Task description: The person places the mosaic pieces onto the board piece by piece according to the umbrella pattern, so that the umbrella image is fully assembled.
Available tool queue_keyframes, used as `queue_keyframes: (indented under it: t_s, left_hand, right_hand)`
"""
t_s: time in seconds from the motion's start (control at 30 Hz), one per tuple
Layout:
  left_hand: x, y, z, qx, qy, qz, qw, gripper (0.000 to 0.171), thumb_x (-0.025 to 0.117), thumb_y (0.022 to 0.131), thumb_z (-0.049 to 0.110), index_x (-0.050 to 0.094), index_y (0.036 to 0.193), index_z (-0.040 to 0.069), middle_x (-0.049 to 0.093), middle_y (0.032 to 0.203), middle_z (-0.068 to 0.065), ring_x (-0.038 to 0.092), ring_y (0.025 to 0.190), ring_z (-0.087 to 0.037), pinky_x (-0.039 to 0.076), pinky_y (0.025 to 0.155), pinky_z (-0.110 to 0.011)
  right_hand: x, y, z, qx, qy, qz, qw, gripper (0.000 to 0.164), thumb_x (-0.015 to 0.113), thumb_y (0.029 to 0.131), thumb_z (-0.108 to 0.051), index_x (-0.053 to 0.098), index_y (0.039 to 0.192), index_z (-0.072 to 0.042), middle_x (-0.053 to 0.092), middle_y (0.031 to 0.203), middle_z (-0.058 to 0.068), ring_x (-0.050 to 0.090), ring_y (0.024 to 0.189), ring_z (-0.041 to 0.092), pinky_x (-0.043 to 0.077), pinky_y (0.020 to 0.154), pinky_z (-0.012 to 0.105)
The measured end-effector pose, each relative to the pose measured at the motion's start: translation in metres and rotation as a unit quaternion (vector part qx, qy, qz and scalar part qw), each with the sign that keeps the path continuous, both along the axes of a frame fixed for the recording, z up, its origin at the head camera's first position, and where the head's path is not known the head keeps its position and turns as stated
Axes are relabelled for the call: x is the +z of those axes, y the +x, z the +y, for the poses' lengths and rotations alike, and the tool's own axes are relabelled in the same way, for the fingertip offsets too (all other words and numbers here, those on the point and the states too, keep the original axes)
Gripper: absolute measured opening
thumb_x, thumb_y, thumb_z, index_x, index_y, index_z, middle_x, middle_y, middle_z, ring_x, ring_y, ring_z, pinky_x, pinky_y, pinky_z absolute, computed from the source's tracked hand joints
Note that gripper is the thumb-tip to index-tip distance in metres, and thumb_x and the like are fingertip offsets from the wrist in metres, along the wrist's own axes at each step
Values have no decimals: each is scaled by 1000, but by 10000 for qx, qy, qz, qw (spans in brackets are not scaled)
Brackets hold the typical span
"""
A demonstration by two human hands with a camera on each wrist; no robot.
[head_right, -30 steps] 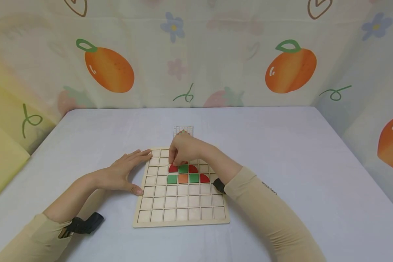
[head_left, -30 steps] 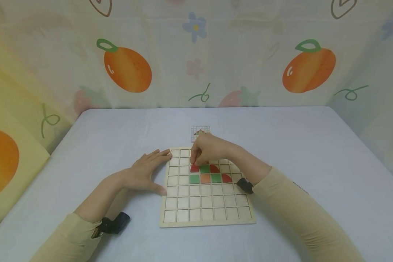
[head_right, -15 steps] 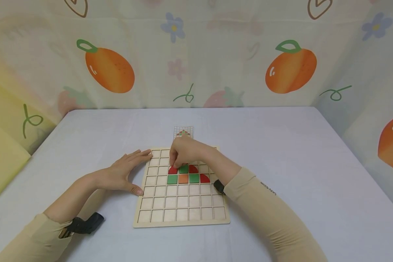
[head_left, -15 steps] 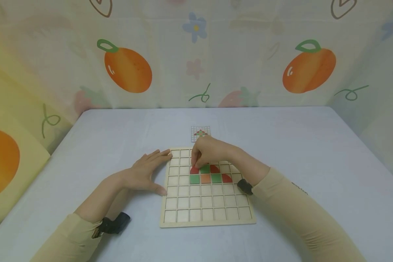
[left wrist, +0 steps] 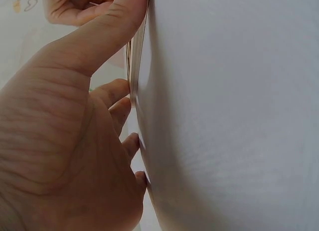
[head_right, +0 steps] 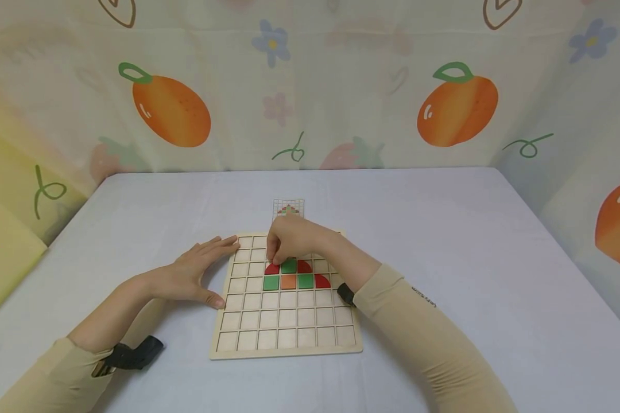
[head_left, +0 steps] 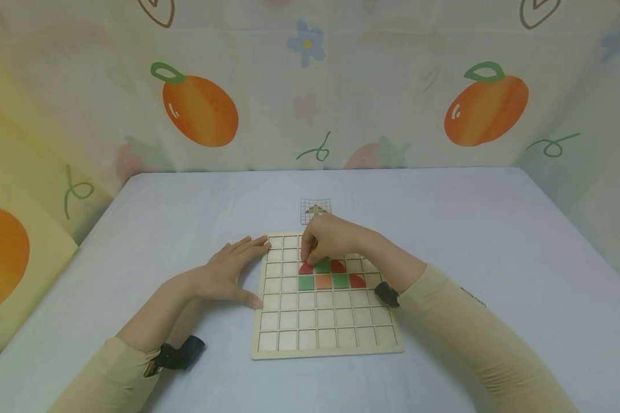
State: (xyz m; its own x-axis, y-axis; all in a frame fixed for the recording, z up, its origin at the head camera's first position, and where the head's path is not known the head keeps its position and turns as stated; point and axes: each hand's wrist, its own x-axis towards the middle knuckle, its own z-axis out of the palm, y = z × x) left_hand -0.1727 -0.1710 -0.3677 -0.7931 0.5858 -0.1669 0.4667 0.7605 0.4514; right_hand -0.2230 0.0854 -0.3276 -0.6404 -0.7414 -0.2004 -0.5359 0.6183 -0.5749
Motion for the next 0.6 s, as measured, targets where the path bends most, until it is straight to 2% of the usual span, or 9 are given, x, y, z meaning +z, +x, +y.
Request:
queue_keyframes:
  t_s: [0.3, 0.6]
  left_hand:
    - [2, 1, 1, -9, 30, 30, 10000, 112, 74, 61, 61, 22, 147, 12, 11, 155, -4, 4, 141, -34, 5, 111, -58]
    - [1, 2, 1, 1, 18, 23, 10000, 112, 75, 60, 61, 22, 147, 12, 11, 155, -4, 4, 141, -33, 5, 111, -57]
  right_hand:
    - [7, -4, 9, -83, 23, 112, 9999, 5, 73, 79, -16, 72, 83, -13, 66, 75, -8, 61, 72, 7, 51, 69, 22]
    - [15, -6, 29, -239, -61, 93, 9997, 9, 70, 80, -12, 70, 89, -12, 65, 81, -6, 60, 77, 10, 50, 72, 25]
